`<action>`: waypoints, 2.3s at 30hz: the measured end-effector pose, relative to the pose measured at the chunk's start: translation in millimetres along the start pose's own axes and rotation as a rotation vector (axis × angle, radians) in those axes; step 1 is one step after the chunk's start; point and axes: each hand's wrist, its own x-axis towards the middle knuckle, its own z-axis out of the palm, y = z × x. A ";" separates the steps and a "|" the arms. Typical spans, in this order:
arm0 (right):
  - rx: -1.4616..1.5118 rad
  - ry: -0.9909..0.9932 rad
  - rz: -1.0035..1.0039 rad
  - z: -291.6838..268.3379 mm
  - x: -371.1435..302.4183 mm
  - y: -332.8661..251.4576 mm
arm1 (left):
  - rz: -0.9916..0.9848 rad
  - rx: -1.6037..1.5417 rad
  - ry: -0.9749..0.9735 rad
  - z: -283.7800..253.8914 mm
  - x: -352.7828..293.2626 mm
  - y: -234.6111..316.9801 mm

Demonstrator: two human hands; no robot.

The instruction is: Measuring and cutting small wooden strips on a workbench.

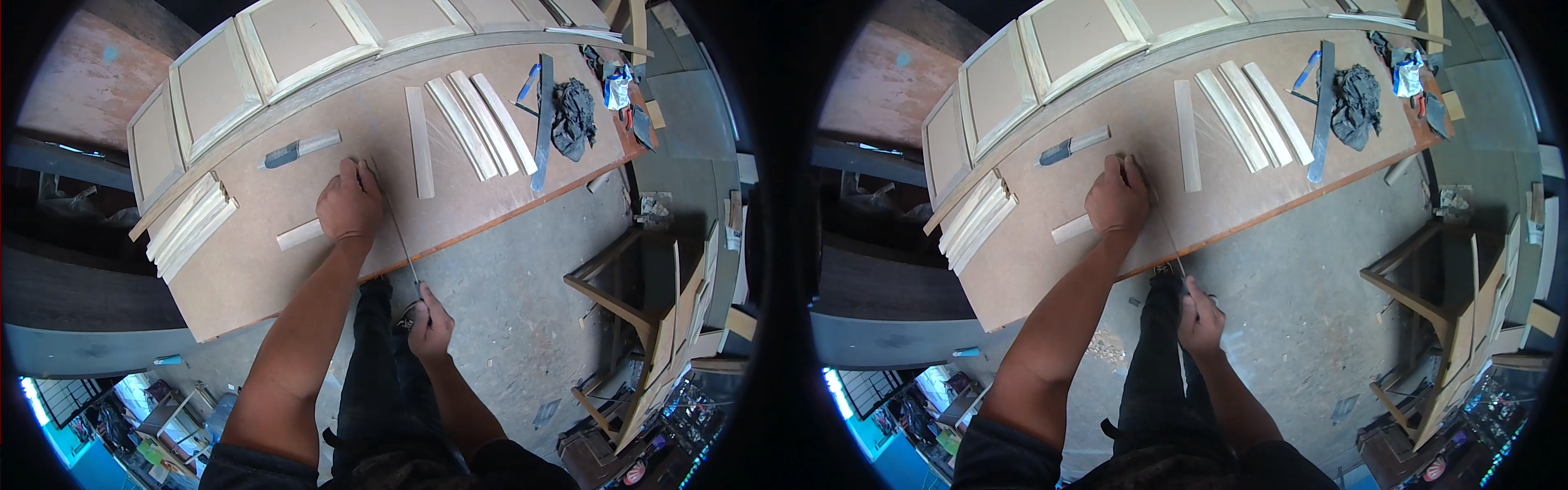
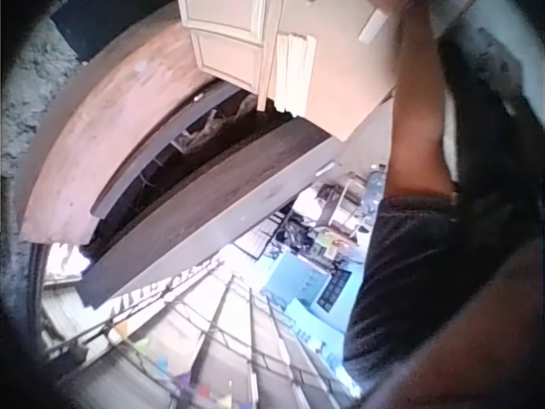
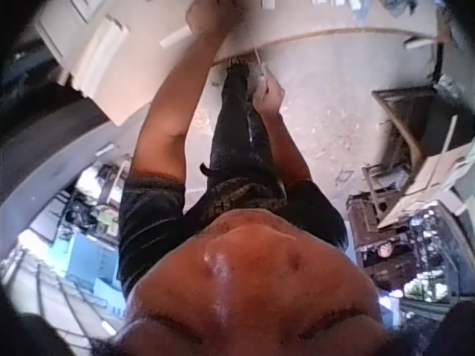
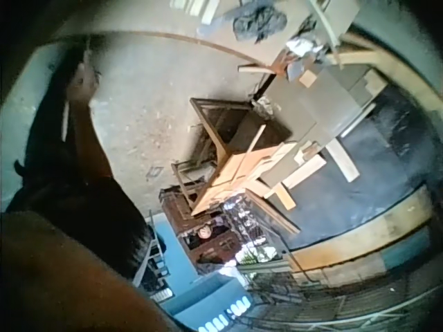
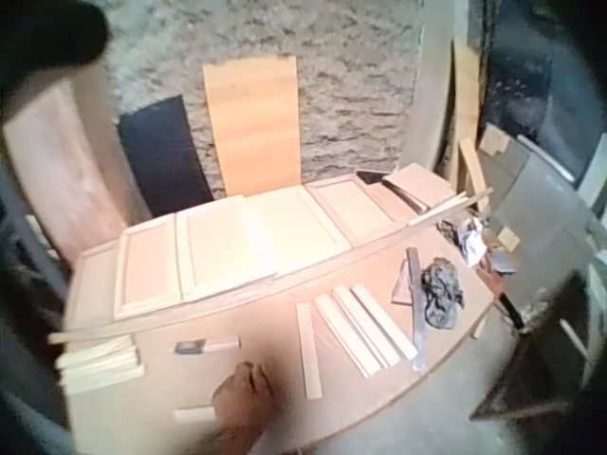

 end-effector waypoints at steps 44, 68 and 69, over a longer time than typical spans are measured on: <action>0.021 0.044 0.021 -8.5 -33.8 -12.8 | 0.093 -0.033 0.051 0.1 -19.6 -8.4; 0.052 0.050 0.055 -8.4 -36.0 -9.2 | 0.074 -0.040 0.010 -1.4 -17.3 -5.6; 0.050 0.038 0.040 -8.4 -32.8 -10.2 | 0.076 -0.041 0.011 -0.3 -17.0 -6.5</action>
